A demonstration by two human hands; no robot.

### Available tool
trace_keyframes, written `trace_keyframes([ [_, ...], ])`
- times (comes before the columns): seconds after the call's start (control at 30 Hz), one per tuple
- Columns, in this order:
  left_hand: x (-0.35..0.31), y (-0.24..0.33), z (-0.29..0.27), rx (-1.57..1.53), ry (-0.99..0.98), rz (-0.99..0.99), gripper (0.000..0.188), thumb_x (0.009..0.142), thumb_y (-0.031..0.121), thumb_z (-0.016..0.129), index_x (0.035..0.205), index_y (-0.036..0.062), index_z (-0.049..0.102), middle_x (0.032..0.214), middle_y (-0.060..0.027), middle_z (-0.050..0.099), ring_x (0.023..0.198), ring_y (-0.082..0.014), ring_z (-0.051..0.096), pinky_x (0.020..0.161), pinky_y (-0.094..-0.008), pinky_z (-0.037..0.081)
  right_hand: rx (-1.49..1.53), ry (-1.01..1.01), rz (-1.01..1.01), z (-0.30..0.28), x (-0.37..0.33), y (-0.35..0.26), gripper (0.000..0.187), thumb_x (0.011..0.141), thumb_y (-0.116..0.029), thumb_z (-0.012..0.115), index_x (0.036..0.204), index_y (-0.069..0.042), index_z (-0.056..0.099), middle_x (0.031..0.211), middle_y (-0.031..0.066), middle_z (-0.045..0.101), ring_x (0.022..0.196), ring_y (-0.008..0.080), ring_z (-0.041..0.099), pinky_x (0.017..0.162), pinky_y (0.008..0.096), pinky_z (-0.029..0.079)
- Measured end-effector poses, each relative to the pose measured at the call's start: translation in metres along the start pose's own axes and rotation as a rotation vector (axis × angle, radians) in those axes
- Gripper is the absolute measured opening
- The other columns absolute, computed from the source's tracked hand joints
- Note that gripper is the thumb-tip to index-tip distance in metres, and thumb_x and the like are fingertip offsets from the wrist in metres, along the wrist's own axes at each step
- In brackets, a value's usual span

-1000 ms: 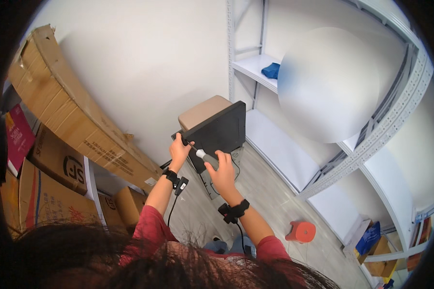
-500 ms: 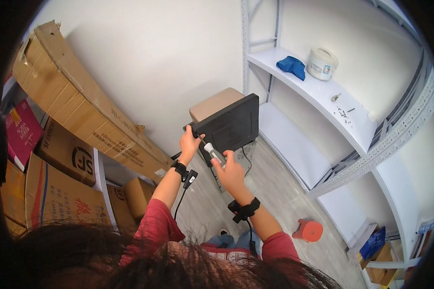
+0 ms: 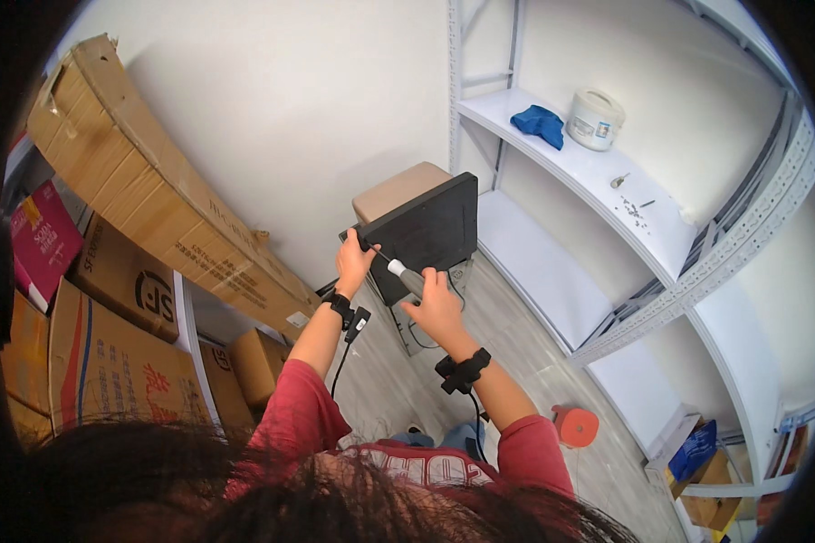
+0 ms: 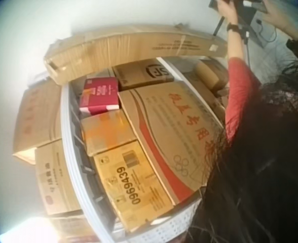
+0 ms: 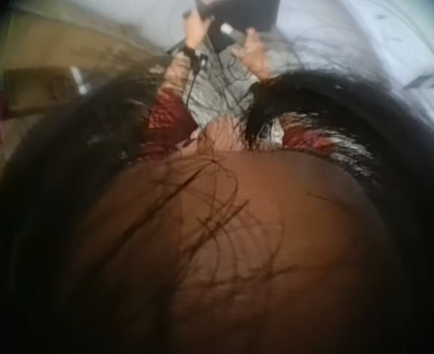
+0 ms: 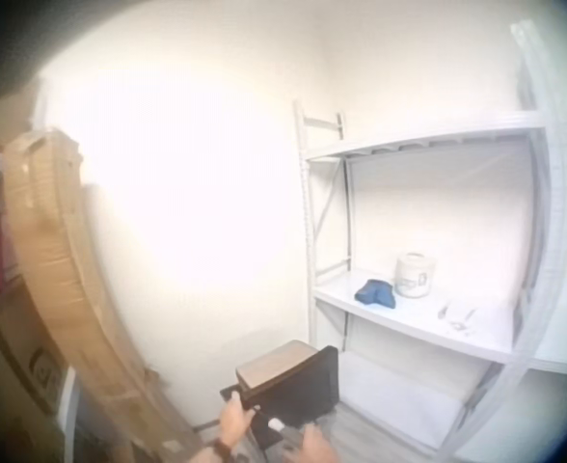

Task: The person uses a power screwdriver to remove screws from the back panel of a small appliance, detaches the panel, and then reattaches it by driving screws back in. The person also handles a screwdriver bit and briefly adjusts the device's position.

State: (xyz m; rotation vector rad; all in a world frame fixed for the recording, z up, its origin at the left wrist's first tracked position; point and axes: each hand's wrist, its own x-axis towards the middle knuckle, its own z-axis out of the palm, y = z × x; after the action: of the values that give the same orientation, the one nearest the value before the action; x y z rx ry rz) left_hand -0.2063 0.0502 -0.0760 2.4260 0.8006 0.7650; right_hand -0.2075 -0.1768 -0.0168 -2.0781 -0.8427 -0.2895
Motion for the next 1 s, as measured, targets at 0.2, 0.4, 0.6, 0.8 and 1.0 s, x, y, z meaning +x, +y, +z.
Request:
trace_keyframes([
  [0.2,-0.002,0.002,0.001,0.0,-0.014,0.002,0.051,0.07,0.029,0.078,0.094,0.0031,0.04,0.081,-0.0172,0.061,0.08,-0.0384,0.061,0.064,-0.0461,0.049,0.038,-0.199,0.219,-0.011,0.006,0.001,0.041,0.083,-0.038,0.063,0.078,0.002,0.06,0.059,0.0199,0.059,0.059,0.038,0.06,0.054,0.0458,0.045],
  [0.4,-0.004,-0.002,0.001,0.011,-0.004,0.005,0.051,0.07,0.028,0.078,0.096,0.003,0.041,0.083,-0.0175,0.061,0.082,-0.0378,0.062,0.065,-0.0453,0.049,0.08,-0.118,0.182,-0.024,0.003,-0.006,0.045,0.085,-0.042,0.059,0.077,0.002,0.063,0.049,0.0151,0.054,0.046,0.0291,0.056,0.046,0.04,0.039],
  [0.6,-0.007,0.003,-0.005,-0.016,-0.013,0.018,0.06,0.069,0.03,0.079,0.107,0.0026,0.041,0.089,-0.0178,0.063,0.084,-0.0366,0.062,0.068,-0.0441,0.05,0.058,-0.122,0.191,-0.032,-0.005,0.014,0.042,0.083,-0.041,0.063,0.082,0.001,0.065,0.05,0.0131,0.055,0.045,0.0253,0.055,0.045,0.037,0.039],
  [0.8,-0.016,0.007,-0.015,-0.095,-0.043,-0.103,0.071,0.074,0.029,0.073,0.127,0.0016,0.035,0.099,-0.0232,0.063,0.087,-0.0397,0.062,0.072,-0.0457,0.05,0.01,-0.14,0.185,-0.042,-0.01,0.013,0.041,0.081,-0.041,0.066,0.081,0.0,0.064,0.053,0.0145,0.058,0.05,0.0316,0.059,0.048,0.0397,0.044],
  [1.0,-0.029,-0.008,-0.01,-0.194,0.018,-0.274,0.042,0.083,0.015,0.052,0.12,0.0,0.039,0.095,-0.0262,0.061,0.086,-0.0427,0.059,0.075,-0.0485,0.046,-0.008,-0.179,0.16,-0.047,-0.013,0.022,0.041,0.081,-0.04,0.067,0.083,0.0,0.064,0.052,0.0139,0.057,0.049,0.0308,0.059,0.047,0.0391,0.044],
])
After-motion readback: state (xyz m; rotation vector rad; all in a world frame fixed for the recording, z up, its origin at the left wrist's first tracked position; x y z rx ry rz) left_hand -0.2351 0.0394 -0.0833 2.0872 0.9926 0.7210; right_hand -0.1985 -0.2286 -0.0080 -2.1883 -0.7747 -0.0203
